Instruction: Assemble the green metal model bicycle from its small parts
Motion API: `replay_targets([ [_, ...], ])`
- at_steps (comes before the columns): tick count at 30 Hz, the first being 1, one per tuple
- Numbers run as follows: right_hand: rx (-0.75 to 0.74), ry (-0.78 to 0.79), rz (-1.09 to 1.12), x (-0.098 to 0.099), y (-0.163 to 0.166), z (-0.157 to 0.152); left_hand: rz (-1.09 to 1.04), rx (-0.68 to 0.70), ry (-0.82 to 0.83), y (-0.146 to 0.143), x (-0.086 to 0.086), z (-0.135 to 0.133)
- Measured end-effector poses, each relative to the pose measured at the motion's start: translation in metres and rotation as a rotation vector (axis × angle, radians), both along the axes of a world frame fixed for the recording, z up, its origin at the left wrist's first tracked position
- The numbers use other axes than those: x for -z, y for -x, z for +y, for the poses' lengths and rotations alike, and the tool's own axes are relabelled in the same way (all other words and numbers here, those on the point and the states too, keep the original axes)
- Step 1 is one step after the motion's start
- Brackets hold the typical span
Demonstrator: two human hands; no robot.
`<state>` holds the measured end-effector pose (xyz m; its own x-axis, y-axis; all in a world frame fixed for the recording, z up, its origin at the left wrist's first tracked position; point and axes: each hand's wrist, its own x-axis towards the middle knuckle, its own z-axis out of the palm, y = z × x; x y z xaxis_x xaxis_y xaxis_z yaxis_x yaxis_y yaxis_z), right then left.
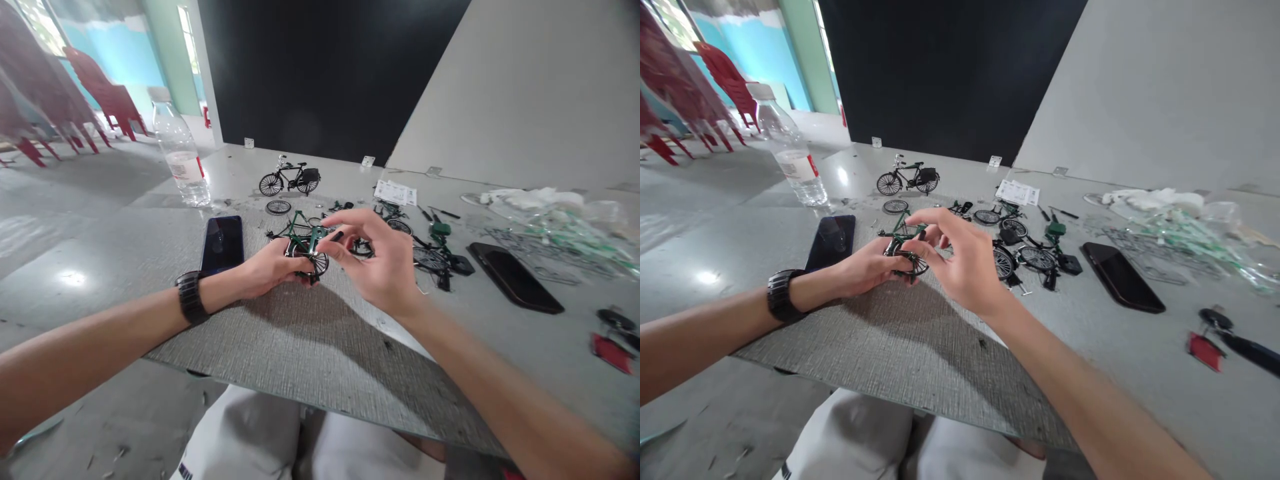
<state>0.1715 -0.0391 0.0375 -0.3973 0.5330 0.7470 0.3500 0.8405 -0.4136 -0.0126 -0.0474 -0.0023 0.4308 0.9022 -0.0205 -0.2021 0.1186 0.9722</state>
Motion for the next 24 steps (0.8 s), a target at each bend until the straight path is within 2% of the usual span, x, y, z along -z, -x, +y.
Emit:
replay_targets([
  [3,-0.056,-0.029,-0.056,-0.0009,-0.0015,-0.0016,-0.021,-0.009,-0.001,0.0009,0.0011,0.0002],
  [7,-0.101,0.013,-0.096,-0.0048,-0.0053,-0.0013,-0.006,-0.015,0.01,0.0008,0.0008,0.0004],
  [17,-0.022,0.158,0.009,-0.0027,-0.0047,0.0017,0.028,-0.005,-0.038,-0.0001,0.0022,0.0005],
  [24,0.035,0.079,0.04,0.0015,-0.0023,0.0031,0.054,0.001,-0.054,0.0008,0.0031,0.0017],
])
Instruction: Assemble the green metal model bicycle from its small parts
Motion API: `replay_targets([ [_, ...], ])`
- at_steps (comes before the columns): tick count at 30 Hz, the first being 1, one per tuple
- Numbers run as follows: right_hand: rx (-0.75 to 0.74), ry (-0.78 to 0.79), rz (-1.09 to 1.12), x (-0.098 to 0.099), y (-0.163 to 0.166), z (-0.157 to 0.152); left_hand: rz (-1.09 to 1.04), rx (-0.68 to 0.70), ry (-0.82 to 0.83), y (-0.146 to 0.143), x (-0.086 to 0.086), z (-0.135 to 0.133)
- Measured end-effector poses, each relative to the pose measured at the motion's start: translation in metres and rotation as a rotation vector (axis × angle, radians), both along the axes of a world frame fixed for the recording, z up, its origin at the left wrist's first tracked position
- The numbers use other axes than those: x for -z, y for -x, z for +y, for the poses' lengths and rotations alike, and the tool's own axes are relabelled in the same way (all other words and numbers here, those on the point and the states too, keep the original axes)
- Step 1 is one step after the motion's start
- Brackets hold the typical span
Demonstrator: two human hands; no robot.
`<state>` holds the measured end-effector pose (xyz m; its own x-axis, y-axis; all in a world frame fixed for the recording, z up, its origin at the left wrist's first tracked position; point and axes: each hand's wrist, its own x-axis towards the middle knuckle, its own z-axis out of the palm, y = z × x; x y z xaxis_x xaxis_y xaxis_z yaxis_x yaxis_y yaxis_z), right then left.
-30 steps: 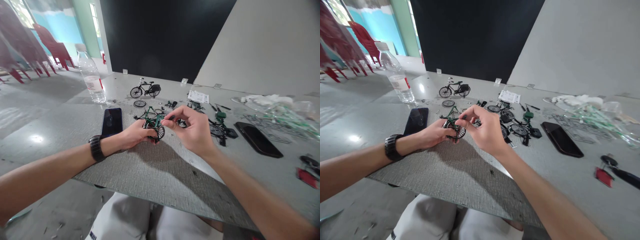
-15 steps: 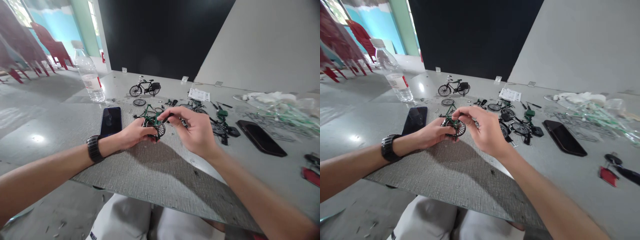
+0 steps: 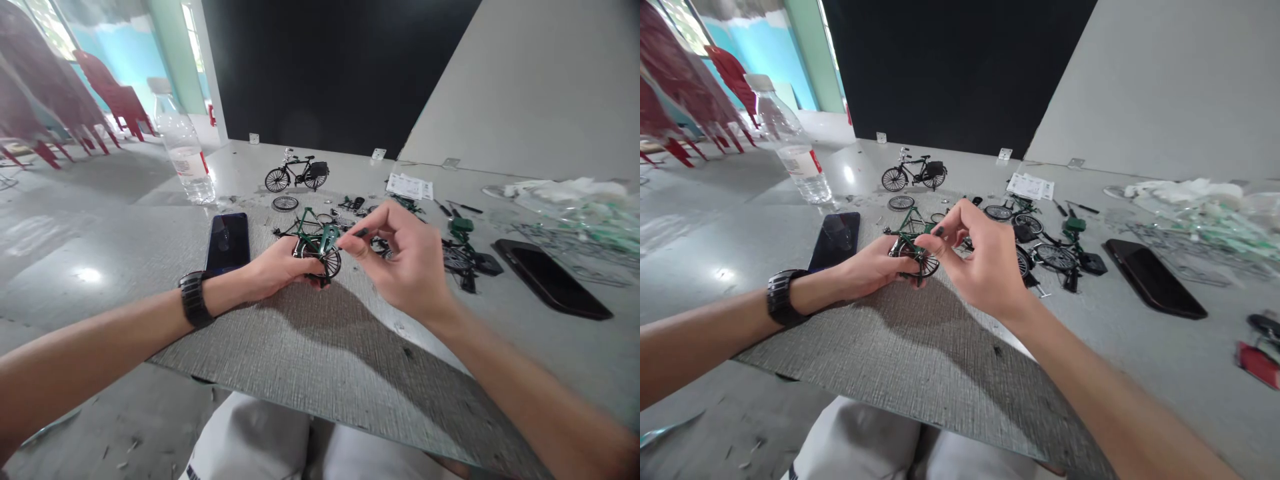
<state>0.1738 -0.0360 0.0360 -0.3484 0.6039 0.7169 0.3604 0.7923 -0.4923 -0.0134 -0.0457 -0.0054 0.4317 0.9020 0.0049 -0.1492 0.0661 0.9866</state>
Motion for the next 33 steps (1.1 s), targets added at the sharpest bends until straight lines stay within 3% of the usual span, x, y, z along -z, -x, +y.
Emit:
replay_targets([
  [6,0.057,-0.157,-0.057,0.0001,0.0006,-0.0031,-0.013,0.011,0.045,-0.0005,-0.0043,-0.0009],
  [13,-0.073,-0.003,-0.123,-0.0054,-0.0033,-0.0042,-0.012,0.009,0.035,0.0004,-0.0037,-0.0013],
  [33,0.021,0.048,-0.048,-0.005,-0.0032,-0.0037,-0.006,-0.035,0.027,-0.0016,-0.0024,-0.0023],
])
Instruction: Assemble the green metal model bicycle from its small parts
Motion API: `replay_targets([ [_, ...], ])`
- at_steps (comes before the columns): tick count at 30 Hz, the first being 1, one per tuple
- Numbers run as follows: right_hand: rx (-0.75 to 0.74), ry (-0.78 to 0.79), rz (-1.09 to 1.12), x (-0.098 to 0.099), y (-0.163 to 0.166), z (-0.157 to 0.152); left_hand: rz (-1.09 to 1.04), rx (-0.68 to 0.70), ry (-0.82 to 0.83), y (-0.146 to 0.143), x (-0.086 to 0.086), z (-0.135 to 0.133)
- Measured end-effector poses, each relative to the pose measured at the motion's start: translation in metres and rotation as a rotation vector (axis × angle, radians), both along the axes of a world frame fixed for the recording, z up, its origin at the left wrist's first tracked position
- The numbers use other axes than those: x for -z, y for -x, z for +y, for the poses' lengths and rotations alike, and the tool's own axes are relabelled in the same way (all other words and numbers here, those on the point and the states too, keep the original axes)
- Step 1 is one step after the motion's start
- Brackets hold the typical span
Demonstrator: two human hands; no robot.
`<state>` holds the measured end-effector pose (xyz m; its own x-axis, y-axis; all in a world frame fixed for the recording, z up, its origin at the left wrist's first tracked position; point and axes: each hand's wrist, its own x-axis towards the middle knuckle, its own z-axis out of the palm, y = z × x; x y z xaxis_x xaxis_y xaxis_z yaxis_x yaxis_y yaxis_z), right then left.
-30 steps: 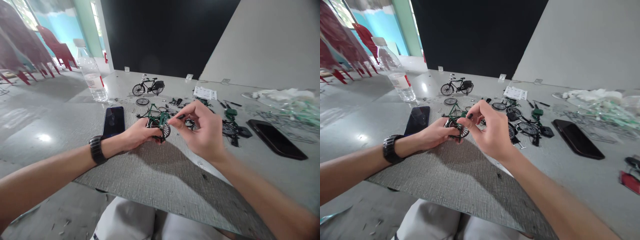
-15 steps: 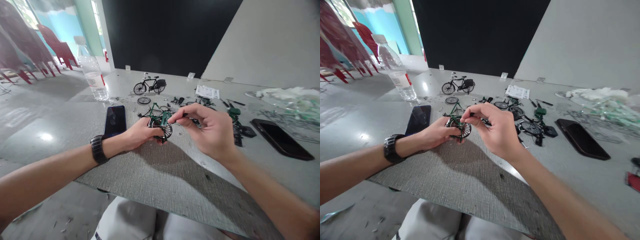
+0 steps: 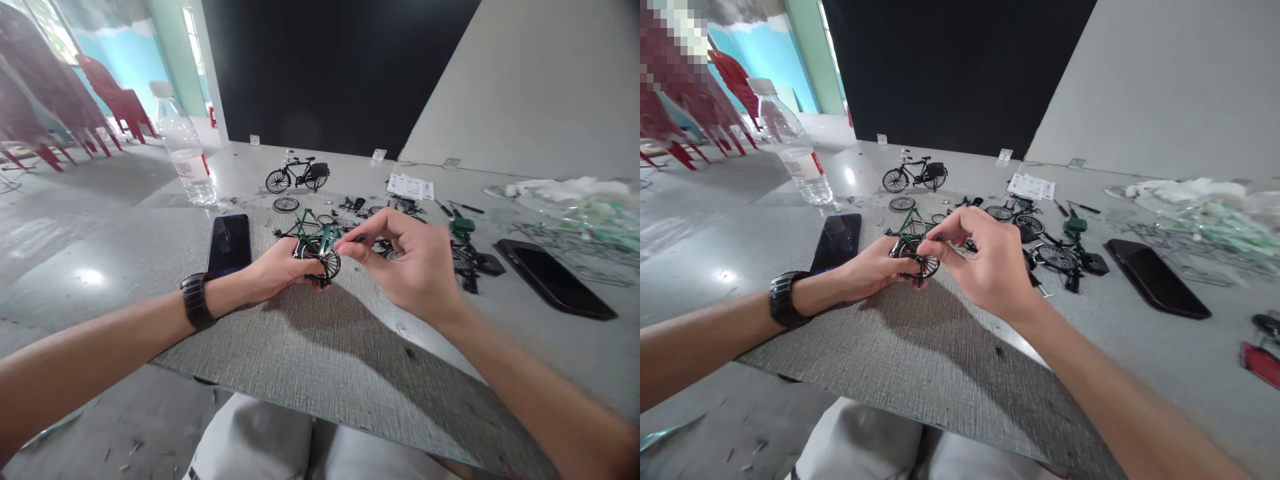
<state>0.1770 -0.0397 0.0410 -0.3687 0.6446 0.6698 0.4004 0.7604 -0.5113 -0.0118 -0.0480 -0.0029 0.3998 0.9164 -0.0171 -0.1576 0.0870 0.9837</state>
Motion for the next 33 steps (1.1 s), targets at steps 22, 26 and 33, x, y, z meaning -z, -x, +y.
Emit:
replay_targets([
  [22,0.079,-0.136,-0.022,0.01,0.004,0.001,-0.008,-0.023,-0.012,-0.001,-0.001,0.0],
  [26,0.052,-0.127,-0.031,0.011,0.003,0.007,0.013,0.003,-0.023,-0.002,-0.002,0.0],
  [33,-0.058,0.171,0.047,0.001,0.007,0.004,0.043,0.044,-0.07,0.0,0.001,0.001],
])
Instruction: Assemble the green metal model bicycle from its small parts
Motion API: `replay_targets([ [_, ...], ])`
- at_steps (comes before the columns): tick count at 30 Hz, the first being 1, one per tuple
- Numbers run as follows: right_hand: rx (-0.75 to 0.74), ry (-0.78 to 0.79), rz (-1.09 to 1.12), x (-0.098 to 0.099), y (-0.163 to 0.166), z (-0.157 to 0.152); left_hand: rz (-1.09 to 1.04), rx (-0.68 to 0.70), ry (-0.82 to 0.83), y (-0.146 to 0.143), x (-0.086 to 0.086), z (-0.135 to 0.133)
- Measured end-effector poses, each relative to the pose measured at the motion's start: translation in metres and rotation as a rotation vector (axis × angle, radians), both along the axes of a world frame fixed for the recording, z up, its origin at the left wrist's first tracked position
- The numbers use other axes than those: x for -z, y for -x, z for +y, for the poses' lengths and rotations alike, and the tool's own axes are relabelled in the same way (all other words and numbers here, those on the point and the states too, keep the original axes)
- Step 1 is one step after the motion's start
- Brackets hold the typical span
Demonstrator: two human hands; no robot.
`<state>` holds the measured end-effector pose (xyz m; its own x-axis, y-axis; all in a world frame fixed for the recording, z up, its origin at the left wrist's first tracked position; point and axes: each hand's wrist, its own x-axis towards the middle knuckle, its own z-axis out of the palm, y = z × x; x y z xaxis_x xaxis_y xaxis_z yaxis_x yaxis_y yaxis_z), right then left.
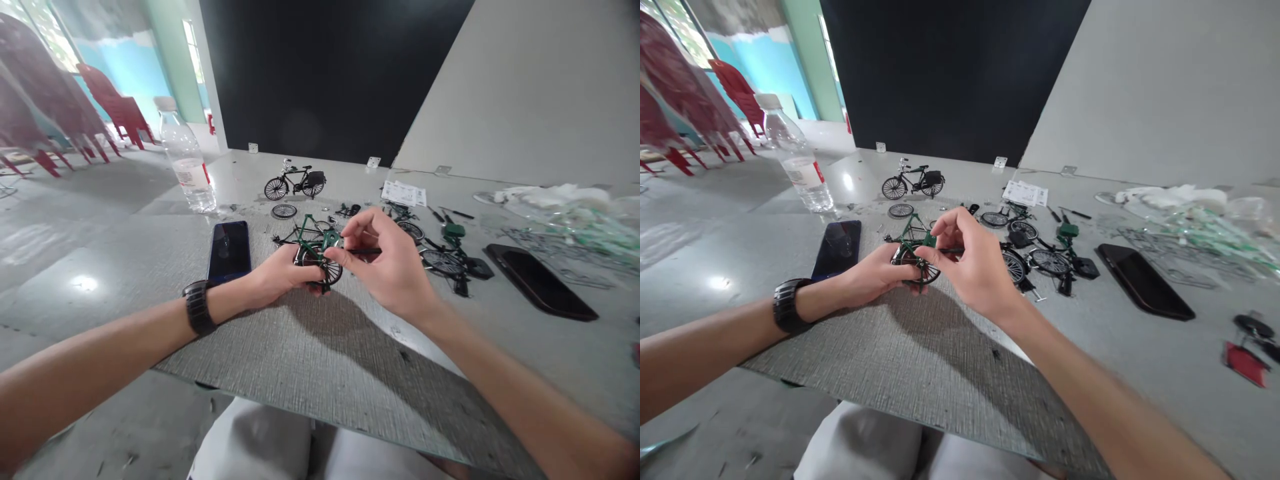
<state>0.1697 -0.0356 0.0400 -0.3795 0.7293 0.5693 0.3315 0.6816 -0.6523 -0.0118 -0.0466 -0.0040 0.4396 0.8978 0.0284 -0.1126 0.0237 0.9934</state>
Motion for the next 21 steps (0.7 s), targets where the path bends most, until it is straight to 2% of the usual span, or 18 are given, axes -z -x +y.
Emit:
replay_targets([
  [4,-0.03,0.109,0.1,-0.0028,-0.0017,-0.0008,-0.002,0.009,-0.018,0.0016,0.0027,0.0011],
  [8,-0.037,0.147,0.147,-0.0033,-0.0058,0.001,-0.01,0.004,-0.005,0.0007,0.0005,0.0003],
  [13,-0.003,0.122,0.087,0.0014,-0.0064,0.0019,-0.003,-0.021,0.03,-0.0006,-0.004,-0.0011],
  [21,-0.016,0.073,0.143,0.0047,-0.0064,0.0003,0.018,-0.007,0.0,0.0008,-0.0024,-0.0008],
])
